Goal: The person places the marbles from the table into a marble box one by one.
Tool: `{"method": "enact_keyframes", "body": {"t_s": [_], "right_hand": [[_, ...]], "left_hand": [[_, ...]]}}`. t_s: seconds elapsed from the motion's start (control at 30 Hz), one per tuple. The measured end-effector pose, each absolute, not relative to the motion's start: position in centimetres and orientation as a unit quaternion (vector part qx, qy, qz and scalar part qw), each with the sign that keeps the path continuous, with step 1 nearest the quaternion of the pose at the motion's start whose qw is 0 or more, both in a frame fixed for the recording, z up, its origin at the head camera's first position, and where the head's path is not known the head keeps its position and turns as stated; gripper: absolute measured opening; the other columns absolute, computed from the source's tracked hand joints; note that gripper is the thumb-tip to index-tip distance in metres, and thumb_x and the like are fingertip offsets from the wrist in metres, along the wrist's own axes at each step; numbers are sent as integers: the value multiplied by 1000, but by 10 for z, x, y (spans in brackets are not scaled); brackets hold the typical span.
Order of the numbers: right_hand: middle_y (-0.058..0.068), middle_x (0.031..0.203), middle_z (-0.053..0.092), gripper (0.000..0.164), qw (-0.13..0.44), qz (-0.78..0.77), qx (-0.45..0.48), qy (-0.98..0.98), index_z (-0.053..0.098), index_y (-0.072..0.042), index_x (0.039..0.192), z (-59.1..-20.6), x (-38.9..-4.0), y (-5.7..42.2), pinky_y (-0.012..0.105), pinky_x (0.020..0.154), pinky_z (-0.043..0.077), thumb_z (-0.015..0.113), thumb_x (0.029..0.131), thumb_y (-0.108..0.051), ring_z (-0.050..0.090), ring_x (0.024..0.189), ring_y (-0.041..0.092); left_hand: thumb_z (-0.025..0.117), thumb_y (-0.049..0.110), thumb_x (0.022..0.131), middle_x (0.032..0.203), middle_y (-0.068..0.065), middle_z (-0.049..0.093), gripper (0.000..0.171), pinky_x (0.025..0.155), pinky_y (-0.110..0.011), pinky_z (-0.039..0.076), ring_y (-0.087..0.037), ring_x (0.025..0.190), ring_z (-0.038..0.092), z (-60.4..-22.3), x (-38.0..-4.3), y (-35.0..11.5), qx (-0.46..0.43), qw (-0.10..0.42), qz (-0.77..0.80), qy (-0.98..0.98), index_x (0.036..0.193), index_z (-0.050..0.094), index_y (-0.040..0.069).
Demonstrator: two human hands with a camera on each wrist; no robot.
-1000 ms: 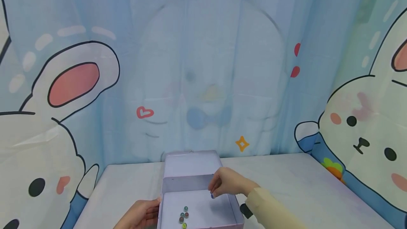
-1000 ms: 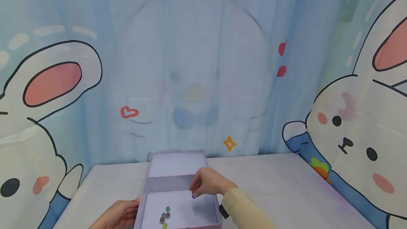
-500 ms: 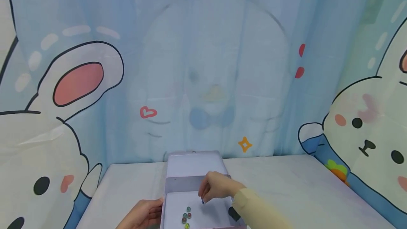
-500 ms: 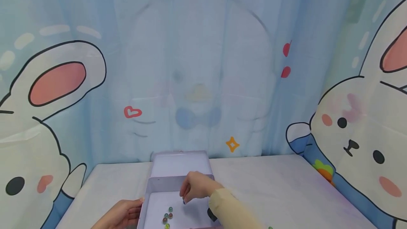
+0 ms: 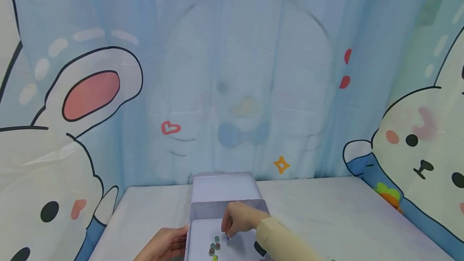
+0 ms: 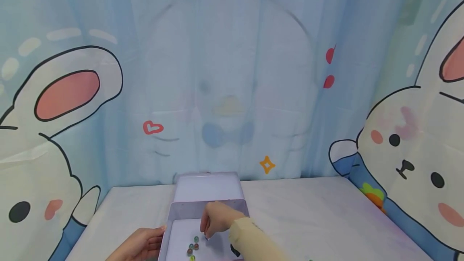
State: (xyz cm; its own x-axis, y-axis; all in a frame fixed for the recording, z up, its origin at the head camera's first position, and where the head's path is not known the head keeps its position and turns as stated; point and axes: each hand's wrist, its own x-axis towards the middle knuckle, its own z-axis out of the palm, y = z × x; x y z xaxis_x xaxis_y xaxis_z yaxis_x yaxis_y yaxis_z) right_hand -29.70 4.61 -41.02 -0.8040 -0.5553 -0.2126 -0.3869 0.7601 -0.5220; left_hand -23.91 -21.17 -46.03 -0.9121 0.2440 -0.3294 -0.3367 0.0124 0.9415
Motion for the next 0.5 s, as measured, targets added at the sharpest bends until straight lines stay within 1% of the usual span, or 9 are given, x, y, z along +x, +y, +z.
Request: {"method": "enact_keyframes", "body": {"t_s": [0.33,0.5], "right_hand": [[-6,72,72,17,187,-224,-256,922,77,-12,80,-412,-297,42,20,65,54,84,77,4,64,68,5],[-7,72,72,17,184,-222,-258,922,78,-12,80,-414,-298,40,19,65,54,85,77,3,64,67,4]], "left_hand": [[60,27,104,111,-12,75,60,94,-37,60,-16,101,70,-459,-237,-214,-24,210,706,676,133,48,-25],[60,26,104,111,-13,75,59,93,-36,60,-16,100,70,-460,-237,-213,-25,208,705,677,132,49,-25]]}}
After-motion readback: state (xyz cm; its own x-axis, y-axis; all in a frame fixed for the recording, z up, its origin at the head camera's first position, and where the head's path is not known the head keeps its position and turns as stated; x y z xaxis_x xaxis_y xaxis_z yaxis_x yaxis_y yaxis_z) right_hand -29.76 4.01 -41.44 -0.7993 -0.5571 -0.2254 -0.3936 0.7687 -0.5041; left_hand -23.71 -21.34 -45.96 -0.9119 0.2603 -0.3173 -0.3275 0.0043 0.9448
